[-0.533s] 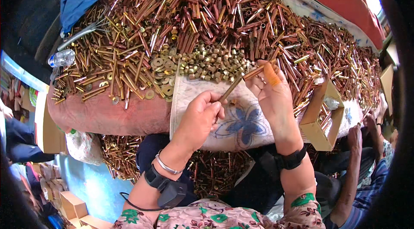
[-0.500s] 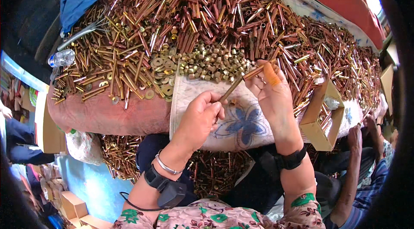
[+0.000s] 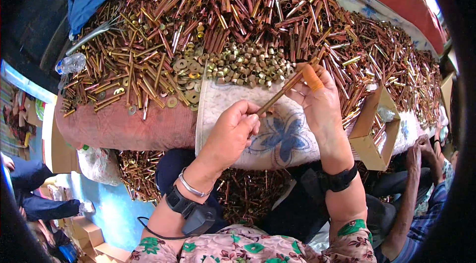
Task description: Assembling metal bolts with washers and nuts by hand from a large pile.
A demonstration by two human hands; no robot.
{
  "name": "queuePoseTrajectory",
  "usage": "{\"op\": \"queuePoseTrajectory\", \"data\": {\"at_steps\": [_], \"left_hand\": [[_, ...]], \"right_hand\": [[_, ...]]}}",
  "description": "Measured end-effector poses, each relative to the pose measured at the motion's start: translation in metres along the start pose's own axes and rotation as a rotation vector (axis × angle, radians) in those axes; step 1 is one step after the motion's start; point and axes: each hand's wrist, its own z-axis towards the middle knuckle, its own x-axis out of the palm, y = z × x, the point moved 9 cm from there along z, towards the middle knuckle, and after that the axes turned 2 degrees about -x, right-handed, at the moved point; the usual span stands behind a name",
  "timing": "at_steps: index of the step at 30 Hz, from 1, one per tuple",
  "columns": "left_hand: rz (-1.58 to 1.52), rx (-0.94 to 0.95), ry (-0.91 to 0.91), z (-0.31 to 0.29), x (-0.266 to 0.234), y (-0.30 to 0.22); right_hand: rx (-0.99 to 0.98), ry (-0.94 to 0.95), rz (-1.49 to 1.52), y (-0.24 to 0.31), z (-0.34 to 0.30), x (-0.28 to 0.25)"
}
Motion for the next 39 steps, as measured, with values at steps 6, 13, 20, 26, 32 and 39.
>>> {"op": "queuePoseTrajectory", "data": {"at_steps": [6,13,20,26,32,39], "left_hand": [[-0.145,0.048,-0.023,0.004,0.002,0.001],[-0.255,0.054,-0.049,0.004,-0.002,-0.003],[-0.294,-0.027,0.010,0.004,0.004,0.003],[-0.256,-0.047,-0.045,0.003,0.004,0.000],[-0.163,0.004,-0.029,0.004,0.003,-0.003],[-0.229,0.070,-0.123,0.001,-0.011,-0.008]], "right_hand": [[0.072,0.236,-0.088,-0.016,-0.014,0.026],[0.110,0.373,-0.495,-0.034,-0.030,0.044],[0.119,0.374,-0.464,-0.034,-0.036,0.044],[0.163,0.330,-0.392,-0.044,-0.030,0.031],[-0.008,0.031,0.038,-0.001,-0.007,0.001],[-0.098,-0.158,-0.053,0.027,0.004,-0.032]]}}
